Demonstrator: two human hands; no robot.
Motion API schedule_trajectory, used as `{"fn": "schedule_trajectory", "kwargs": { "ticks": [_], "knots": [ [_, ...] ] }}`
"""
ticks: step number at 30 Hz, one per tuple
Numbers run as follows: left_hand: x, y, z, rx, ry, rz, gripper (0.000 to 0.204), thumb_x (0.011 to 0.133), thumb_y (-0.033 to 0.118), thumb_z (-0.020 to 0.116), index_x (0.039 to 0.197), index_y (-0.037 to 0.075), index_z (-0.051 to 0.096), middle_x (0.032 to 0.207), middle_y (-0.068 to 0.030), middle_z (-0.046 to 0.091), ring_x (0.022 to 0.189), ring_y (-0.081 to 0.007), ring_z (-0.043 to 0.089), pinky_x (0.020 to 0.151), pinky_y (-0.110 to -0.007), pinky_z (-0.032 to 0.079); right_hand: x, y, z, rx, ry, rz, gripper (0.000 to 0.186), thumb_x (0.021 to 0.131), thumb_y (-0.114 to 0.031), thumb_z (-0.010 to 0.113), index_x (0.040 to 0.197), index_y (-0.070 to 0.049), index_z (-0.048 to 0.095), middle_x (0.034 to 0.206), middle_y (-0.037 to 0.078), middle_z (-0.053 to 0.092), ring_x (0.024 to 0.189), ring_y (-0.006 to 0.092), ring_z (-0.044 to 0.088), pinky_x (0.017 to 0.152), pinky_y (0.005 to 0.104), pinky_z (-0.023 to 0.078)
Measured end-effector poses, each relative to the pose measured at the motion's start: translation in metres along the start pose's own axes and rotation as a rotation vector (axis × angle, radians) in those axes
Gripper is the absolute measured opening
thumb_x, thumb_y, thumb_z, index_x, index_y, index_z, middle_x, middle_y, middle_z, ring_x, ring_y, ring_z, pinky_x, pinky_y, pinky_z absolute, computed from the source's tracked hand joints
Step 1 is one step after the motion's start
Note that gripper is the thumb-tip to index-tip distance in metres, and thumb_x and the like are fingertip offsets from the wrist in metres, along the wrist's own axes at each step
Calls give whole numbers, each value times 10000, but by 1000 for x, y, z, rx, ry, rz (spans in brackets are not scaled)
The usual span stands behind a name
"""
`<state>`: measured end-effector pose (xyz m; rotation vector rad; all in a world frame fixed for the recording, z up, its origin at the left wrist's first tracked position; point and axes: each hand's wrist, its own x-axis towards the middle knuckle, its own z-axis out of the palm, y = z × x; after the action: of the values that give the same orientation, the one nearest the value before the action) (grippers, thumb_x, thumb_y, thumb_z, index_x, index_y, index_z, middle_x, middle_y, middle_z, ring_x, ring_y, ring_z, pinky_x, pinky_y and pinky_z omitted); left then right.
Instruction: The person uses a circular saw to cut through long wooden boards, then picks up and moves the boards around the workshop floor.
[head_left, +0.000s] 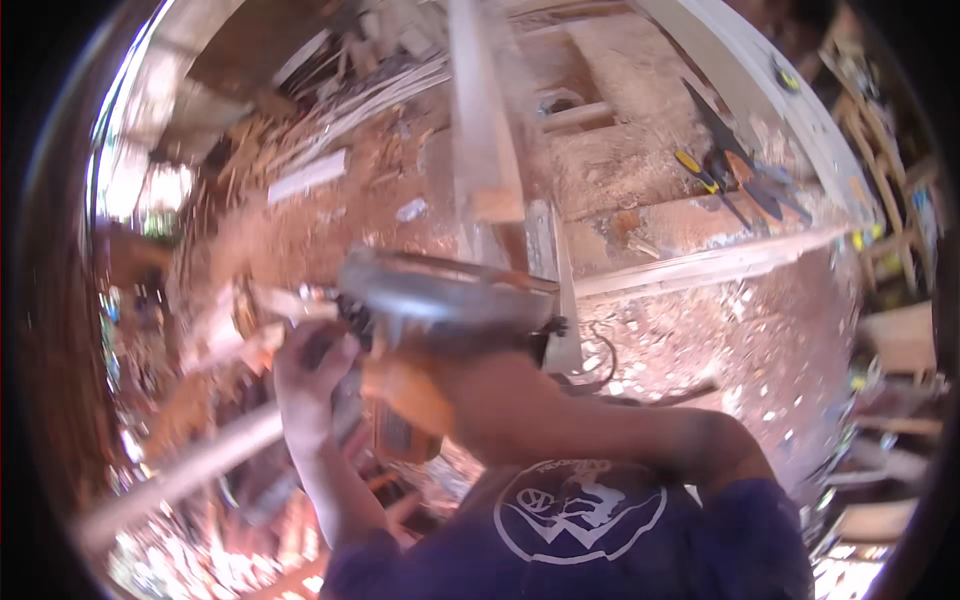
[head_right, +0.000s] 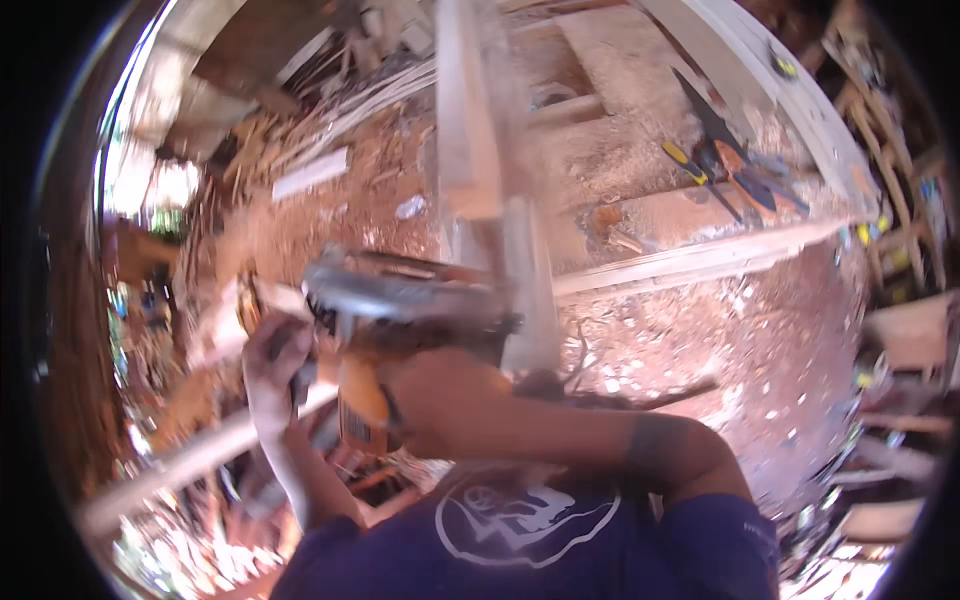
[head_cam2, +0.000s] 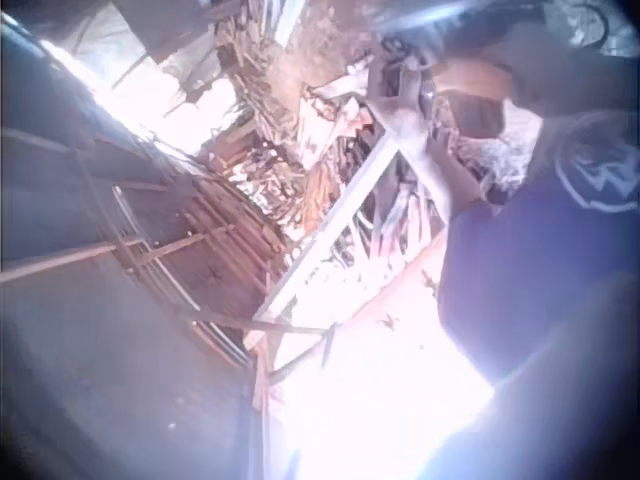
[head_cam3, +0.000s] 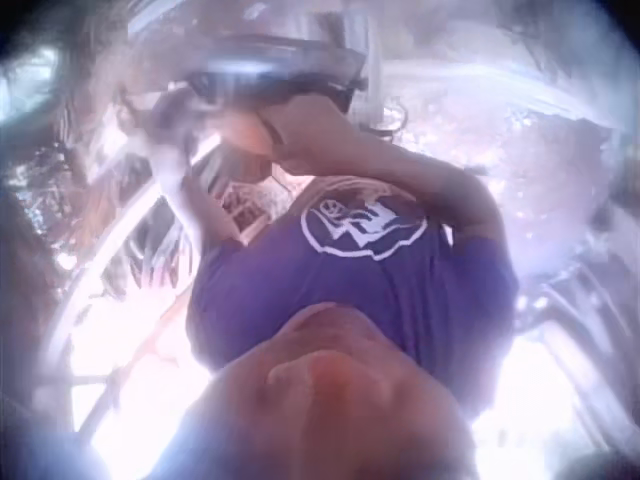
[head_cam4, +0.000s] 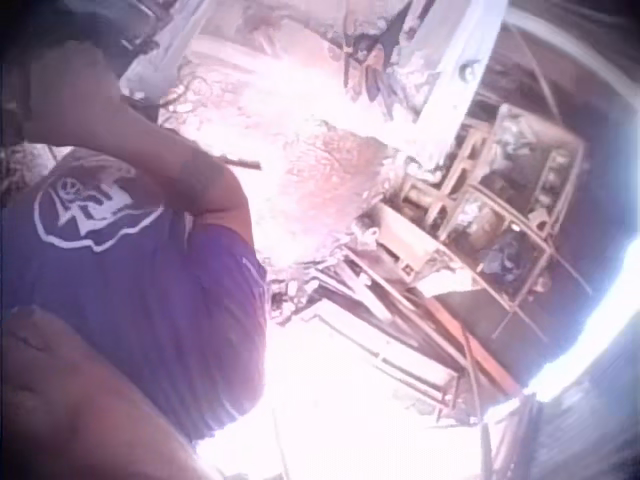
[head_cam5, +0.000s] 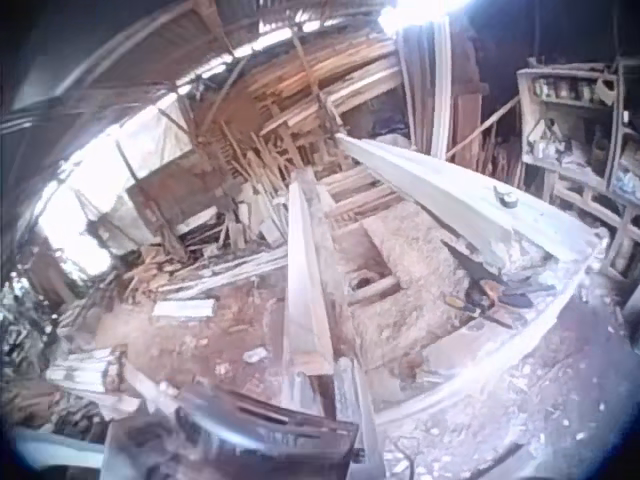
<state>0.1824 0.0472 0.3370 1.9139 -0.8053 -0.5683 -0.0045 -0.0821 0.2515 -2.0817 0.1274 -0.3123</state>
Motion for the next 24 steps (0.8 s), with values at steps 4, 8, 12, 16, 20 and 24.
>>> {"fn": "schedule_trajectory", "kwargs": {
  "ticks": [4, 8, 12, 16, 20, 24],
  "knots": [
    [-46, -16, 38, -344, -228, 47, 459, 965, 231, 700, 1327, -3, 540, 1090, -93, 678, 972, -143, 624, 836, -273, 489, -93, -19, -45, 369, 58, 219, 338, 798, -126, 737, 1088, 41, 689, 896, 167, 710, 842, 278, 690, 780, 379, 526],
    [-99, -97, -6, -132, -138, 25, 387, 1009, 302, 635, 1264, 12, 602, 1024, -80, 686, 908, -131, 626, 796, -266, 487, -176, -51, -49, 438, 252, 567, 219, 774, -17, 703, 988, 28, 698, 743, 40, 646, 602, 114, 574, 548, 261, 416],
    [-144, -224, -46, -177, 36, -334, 373, 1001, 341, 630, 1106, -13, 682, 941, -94, 699, 785, -159, 642, 712, -294, 528, -248, -63, -43, 229, 367, 757, 189, 779, 18, 698, 967, 18, 679, 707, 10, 615, 514, 72, 528, 462, 220, 371],
    [-170, -376, -60, -220, 129, -664, 350, 979, 338, 652, 1067, 1, 684, 908, -109, 706, 734, -173, 657, 655, -313, 567, -277, -59, -10, 135, 720, 776, 337, 785, 40, 657, 1118, 27, 606, 764, 35, 616, 496, 80, 527, 467, 219, 411],
    [-197, -536, -76, -98, -98, -942, 332, 983, 325, 661, 1087, 10, 674, 854, -145, 710, 609, -210, 662, 492, -349, 549, -295, -76, 22, 138, 954, 824, 301, 799, 13, 652, 1098, 16, 619, 755, 29, 601, 502, 85, 516, 459, 223, 409],
    [-210, -643, -118, 43, -368, -1142, 372, 935, 338, 710, 1108, 11, 673, 824, -168, 712, 598, -255, 674, 492, -413, 534, -293, -101, 89, 24, 1360, 887, 212, 822, -44, 696, 1025, 4, 660, 730, 20, 596, 490, 84, 495, 455, 246, 401]
  ]
}}
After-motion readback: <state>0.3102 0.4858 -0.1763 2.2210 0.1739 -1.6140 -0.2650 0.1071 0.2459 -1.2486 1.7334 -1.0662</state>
